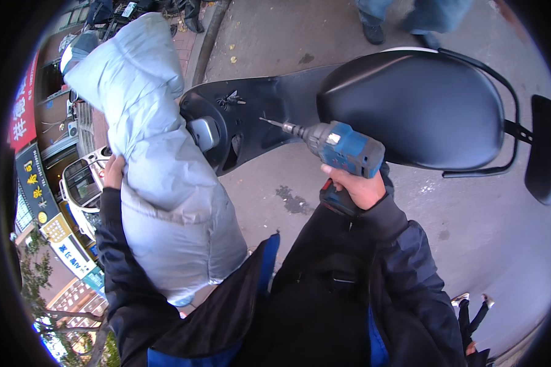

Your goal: The person removes a light-colored cover from a white scooter, then uses a cordless drill to remove several screws from the scooter's seat and floorboard area. The person also adjusts the scooter's front fairing and retrieves a tool from a nearby cabinet.

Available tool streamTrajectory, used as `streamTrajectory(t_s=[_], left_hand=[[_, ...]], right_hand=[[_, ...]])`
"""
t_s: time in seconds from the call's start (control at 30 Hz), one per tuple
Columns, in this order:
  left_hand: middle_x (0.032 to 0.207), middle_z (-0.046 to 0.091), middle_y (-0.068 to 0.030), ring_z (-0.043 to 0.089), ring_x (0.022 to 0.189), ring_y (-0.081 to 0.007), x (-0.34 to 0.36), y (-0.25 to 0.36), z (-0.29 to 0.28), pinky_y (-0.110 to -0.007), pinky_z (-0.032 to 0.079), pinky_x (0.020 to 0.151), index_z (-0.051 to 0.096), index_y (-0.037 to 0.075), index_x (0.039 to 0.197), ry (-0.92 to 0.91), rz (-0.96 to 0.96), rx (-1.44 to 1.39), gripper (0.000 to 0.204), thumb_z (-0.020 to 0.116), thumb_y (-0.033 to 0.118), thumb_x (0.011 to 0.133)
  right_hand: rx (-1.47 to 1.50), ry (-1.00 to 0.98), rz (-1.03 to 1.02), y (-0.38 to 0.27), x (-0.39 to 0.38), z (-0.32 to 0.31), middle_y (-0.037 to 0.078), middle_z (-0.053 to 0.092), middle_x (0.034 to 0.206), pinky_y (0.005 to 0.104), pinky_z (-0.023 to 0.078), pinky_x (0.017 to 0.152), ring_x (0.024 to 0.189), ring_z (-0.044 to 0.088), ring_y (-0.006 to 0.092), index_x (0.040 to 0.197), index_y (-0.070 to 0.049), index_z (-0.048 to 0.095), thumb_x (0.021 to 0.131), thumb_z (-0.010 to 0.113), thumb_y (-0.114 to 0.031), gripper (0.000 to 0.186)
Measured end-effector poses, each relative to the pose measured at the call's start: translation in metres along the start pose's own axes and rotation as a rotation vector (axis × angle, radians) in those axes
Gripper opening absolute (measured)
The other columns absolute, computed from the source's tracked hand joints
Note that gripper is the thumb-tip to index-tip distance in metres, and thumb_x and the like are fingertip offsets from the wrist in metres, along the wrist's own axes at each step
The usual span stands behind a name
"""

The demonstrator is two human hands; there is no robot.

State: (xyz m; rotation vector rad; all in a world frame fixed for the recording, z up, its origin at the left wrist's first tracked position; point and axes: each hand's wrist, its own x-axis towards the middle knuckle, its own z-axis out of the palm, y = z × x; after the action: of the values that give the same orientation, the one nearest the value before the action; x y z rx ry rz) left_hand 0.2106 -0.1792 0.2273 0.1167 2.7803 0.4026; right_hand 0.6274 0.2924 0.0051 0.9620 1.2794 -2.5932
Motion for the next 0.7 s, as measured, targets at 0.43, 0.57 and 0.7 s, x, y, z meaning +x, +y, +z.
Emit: streamTrajectory(t_s=[0.43,0.57,0.7], left_hand=[[0.095,0.067,-0.0062,0.059,0.088,-0.0167,-0.007,-0.082,-0.012,-0.034,0.048,0.078,0.067,-0.003,0.106,-0.04,-0.109,-0.04,0.023,0.053,0.013,0.098],[0.128,0.07,-0.0201,0.065,0.114,-0.0379,-0.02,-0.076,-0.01,-0.043,0.05,0.102,0.067,-0.001,0.13,-0.08,0.282,0.593,0.04,0.059,0.02,0.097],[0.128,0.069,-0.0201,0.065,0.115,-0.038,-0.044,-0.071,-0.016,-0.043,0.05,0.102,0.067,-0.001,0.13,-0.147,0.191,0.529,0.04,0.059,0.02,0.097]], right_hand=[[0.197,-0.243,0.073,-0.038,0.099,0.047,0.0,0.064,0.086,0.025,0.048,0.062,0.066,0.056,0.0076,0.107,-0.002,0.067,0.095,0.079,-0.012,0.019],[0.253,-0.282,0.062,-0.024,0.131,0.072,0.0,0.064,0.086,0.0249,0.048,0.061,0.066,0.055,0.0068,0.107,-0.003,0.067,0.096,0.078,-0.013,0.018],[0.291,-0.349,0.108,0.004,0.157,0.1,-0.001,0.062,0.082,0.0256,0.047,0.059,0.065,0.054,0.0064,0.106,-0.004,0.067,0.097,0.077,-0.013,0.017]])
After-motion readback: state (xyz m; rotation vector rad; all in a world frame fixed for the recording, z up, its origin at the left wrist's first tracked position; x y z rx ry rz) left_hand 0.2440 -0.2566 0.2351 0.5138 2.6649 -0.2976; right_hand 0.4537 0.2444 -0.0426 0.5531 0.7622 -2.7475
